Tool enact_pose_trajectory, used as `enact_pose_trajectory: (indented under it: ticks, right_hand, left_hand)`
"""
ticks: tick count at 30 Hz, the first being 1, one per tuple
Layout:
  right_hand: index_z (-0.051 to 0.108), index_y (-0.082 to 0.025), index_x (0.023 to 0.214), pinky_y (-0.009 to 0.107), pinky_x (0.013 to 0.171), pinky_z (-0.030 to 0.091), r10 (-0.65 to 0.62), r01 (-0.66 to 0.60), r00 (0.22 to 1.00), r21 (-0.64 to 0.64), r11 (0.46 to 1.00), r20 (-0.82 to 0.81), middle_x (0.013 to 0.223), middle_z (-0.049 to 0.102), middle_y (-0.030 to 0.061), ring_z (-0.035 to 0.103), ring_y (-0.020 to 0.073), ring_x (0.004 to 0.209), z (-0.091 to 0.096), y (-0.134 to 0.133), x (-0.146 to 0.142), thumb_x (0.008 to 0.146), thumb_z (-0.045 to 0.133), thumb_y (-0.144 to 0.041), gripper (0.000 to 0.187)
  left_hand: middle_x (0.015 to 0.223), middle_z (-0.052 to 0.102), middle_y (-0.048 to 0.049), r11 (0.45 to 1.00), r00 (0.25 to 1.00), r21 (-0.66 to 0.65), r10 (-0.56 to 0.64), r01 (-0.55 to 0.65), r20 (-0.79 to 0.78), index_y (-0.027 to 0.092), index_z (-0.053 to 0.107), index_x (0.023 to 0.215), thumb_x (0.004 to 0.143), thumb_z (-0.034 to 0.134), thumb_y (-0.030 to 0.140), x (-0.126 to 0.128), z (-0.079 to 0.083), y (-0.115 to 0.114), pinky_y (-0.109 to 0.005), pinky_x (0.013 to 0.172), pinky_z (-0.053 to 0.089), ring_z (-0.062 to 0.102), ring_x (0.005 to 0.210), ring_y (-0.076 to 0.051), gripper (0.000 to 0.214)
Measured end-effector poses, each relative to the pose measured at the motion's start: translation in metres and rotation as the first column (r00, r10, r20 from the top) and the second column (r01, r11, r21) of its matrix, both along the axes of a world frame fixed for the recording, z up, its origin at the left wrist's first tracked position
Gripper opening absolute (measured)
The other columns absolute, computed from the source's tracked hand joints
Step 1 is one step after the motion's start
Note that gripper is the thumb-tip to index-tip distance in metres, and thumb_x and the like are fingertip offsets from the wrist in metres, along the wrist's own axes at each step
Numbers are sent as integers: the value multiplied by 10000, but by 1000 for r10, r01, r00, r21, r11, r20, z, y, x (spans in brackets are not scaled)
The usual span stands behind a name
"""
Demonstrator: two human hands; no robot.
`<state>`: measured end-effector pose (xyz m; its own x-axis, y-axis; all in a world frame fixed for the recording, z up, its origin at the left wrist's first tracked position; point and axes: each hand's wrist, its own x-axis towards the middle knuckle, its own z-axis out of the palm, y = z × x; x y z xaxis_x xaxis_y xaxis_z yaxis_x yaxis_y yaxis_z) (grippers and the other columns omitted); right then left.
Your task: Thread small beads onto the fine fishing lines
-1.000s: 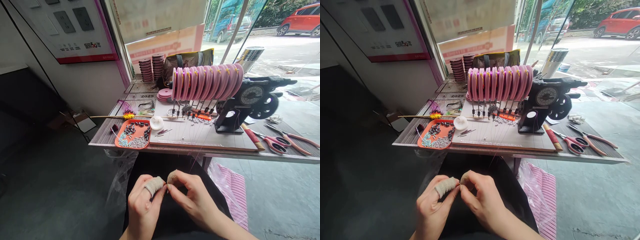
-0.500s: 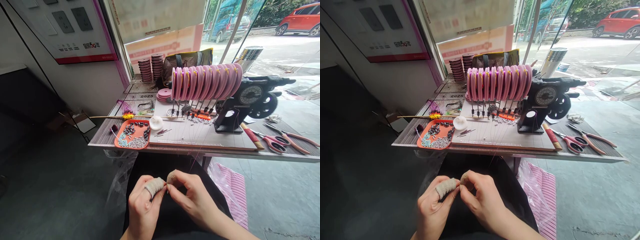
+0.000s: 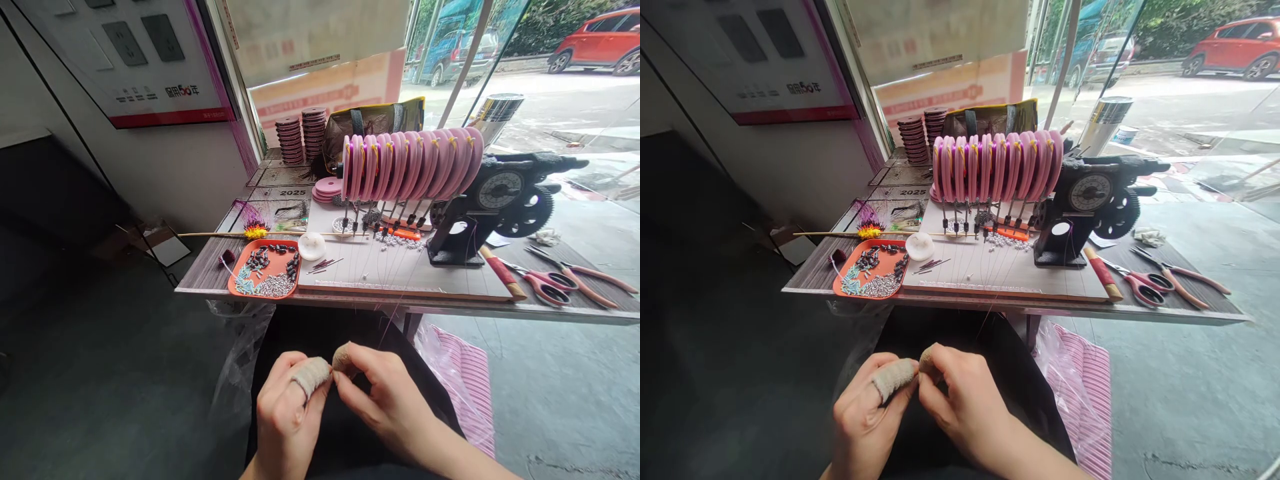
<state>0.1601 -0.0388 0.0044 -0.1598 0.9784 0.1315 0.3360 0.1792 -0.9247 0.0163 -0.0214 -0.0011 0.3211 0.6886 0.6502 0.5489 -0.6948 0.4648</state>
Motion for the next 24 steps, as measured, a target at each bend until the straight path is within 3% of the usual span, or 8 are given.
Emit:
enact_pose_trajectory:
  ticks: [7, 11, 13, 15, 17, 20, 24]
  right_hand:
    - [503, -181, 668, 176, 505, 368, -32, 32, 999, -4, 999, -4, 598, 520, -28, 454, 86, 527, -3, 5, 1, 772, 462, -126, 125]
    - [530, -173, 697, 184, 535, 362, -140, 143, 988, 37, 989, -64, 635, 524, -23, 451, 90, 560, -7, 12, 9, 795, 471, -134, 121]
    - [553, -170, 748, 184, 527, 346, -158, 162, 981, 32, 986, -117, 624, 491, -36, 423, 86, 552, -9, 13, 12, 787, 501, -148, 69]
    - [577, -172, 803, 180, 488, 306, -142, 147, 976, 20, 989, -166, 582, 418, -63, 365, 77, 518, -10, 14, 14, 751, 553, -158, 58]
    - [595, -172, 822, 179, 468, 277, -133, 140, 972, 24, 990, -194, 564, 377, -75, 334, 73, 505, -10, 14, 15, 714, 595, -171, 108]
    - [607, -154, 762, 180, 455, 275, -153, 168, 960, 43, 985, -236, 558, 411, -62, 345, 70, 490, -10, 15, 18, 728, 564, -190, 65]
    - [606, -135, 719, 183, 466, 307, -198, 225, 932, 59, 973, -304, 576, 474, -31, 382, 80, 505, -10, 12, 26, 767, 516, -215, 130]
  left_hand:
    - [666, 619, -22, 999, 1000, -49, 4, -2, 28, 168, 644, 764, 744, 607, 92, -5, -2, 5, -220, 525, 516, 609, 588, -141, 87]
    - [664, 640, -8, 966, 996, -259, 39, -17, 77, 195, 670, 715, 693, 684, 211, -11, 4, 22, -218, 532, 520, 624, 587, -150, 30]
    - [629, 660, -5, 884, 981, -463, 30, 64, 193, 193, 684, 699, 666, 708, 255, -8, 7, 31, -217, 516, 525, 634, 564, -157, 75]
    - [616, 694, -24, 743, 937, -640, 53, 193, 345, 180, 706, 689, 631, 734, 281, 1, 9, 36, -234, 543, 545, 658, 577, -181, 120]
    - [616, 714, -38, 636, 870, -711, 124, 300, 478, 176, 723, 657, 571, 774, 286, 14, 9, 38, -243, 578, 556, 672, 597, -195, 149]
    - [619, 699, -8, 567, 784, -727, 211, 388, 584, 189, 725, 610, 515, 809, 260, 33, 9, 38, -198, 577, 545, 653, 585, -151, 146]
    - [618, 653, 21, 498, 724, -709, 211, 499, 657, 202, 720, 606, 522, 809, 254, 47, 11, 35, -159, 572, 520, 611, 574, -103, 132]
